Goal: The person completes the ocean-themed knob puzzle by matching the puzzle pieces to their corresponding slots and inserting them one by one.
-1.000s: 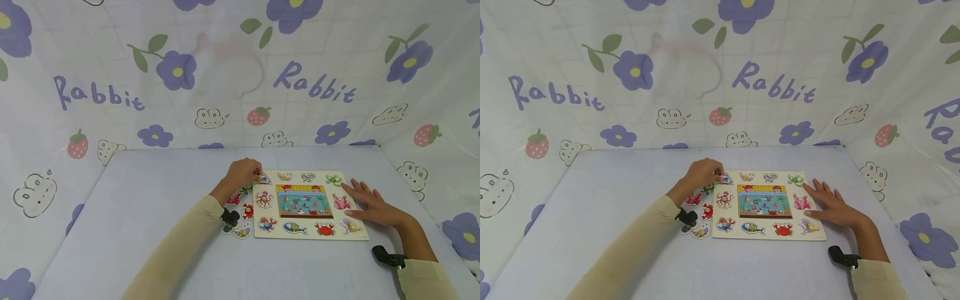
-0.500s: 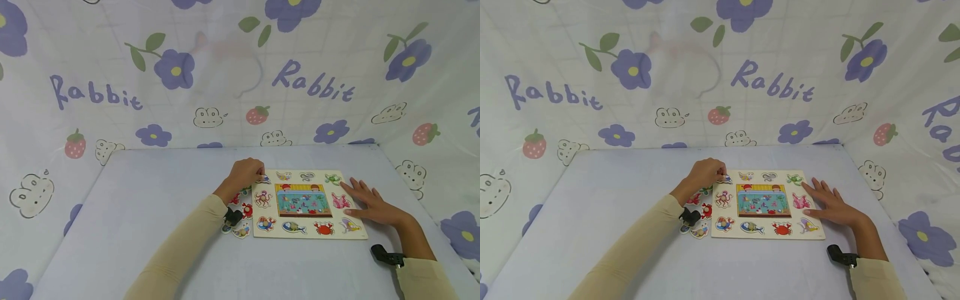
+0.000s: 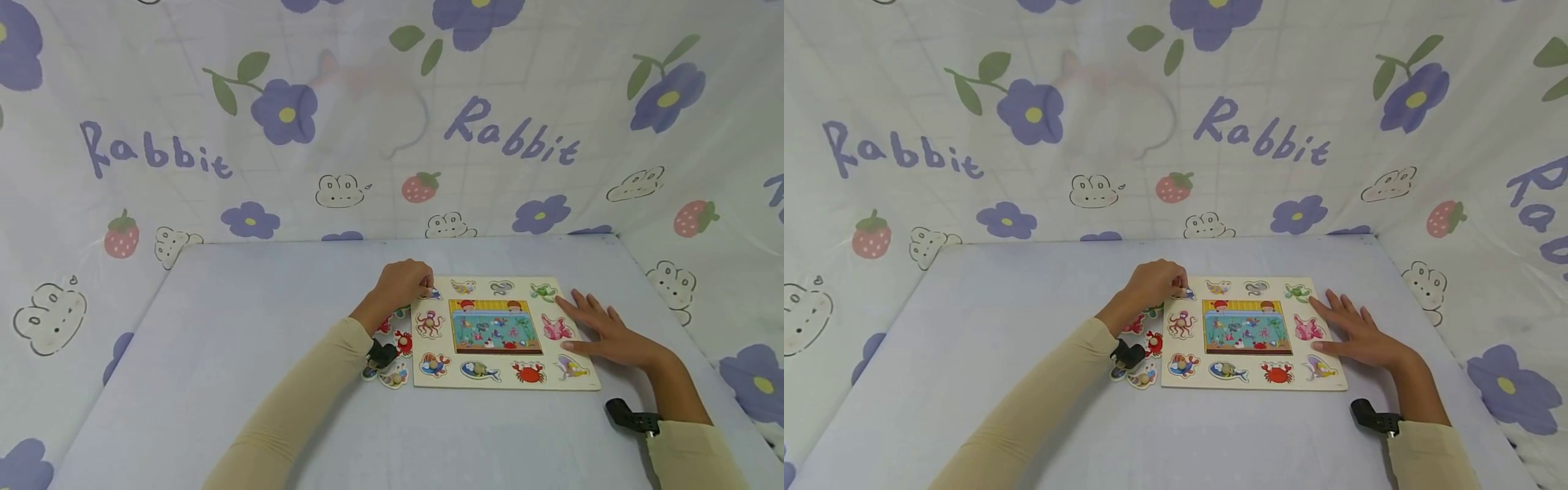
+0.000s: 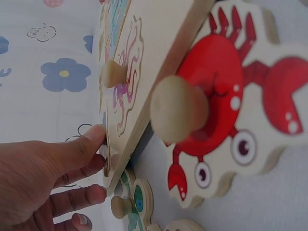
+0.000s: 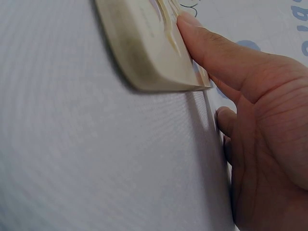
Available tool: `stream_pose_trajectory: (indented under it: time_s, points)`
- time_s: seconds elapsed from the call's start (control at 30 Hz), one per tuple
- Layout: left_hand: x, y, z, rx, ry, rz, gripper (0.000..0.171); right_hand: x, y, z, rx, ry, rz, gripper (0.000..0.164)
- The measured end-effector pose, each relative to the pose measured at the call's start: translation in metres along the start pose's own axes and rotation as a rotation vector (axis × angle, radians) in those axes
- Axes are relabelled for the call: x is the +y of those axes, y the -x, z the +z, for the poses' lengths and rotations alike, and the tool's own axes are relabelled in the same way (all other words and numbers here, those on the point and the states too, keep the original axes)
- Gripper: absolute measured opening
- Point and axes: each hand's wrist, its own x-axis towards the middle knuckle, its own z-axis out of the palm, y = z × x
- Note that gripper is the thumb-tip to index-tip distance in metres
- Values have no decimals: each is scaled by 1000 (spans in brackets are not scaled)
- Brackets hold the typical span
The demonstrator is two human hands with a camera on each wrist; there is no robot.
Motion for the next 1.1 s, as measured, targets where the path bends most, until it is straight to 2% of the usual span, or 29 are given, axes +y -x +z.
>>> stream_pose_trajectory:
  time_s: [0.17, 0.4, 0.53, 0.63, 0.87, 1.1]
  points:
    - [-1, 1, 1, -13, 19, -16, 12, -2, 0, 1, 2, 1, -1, 97]
    - [-5, 3, -2, -52, 115, -43, 8, -2, 0, 3, -2, -5, 0, 97]
    - [-7, 3, -6, -83, 108, -42, 10, -1, -1, 2, -1, 3, 1, 96]
    - [-9, 5, -12, -73, 93, -23, 16, 0, 0, 1, 1, 13, 1, 96]
    - [-23, 24, -27, 4, 95, 9, 23, 1, 0, 1, 1, 1, -5, 96]
    - [-39, 47, -38, 28, 111, -13, 22, -1, -1, 0, -1, 4, -8, 96]
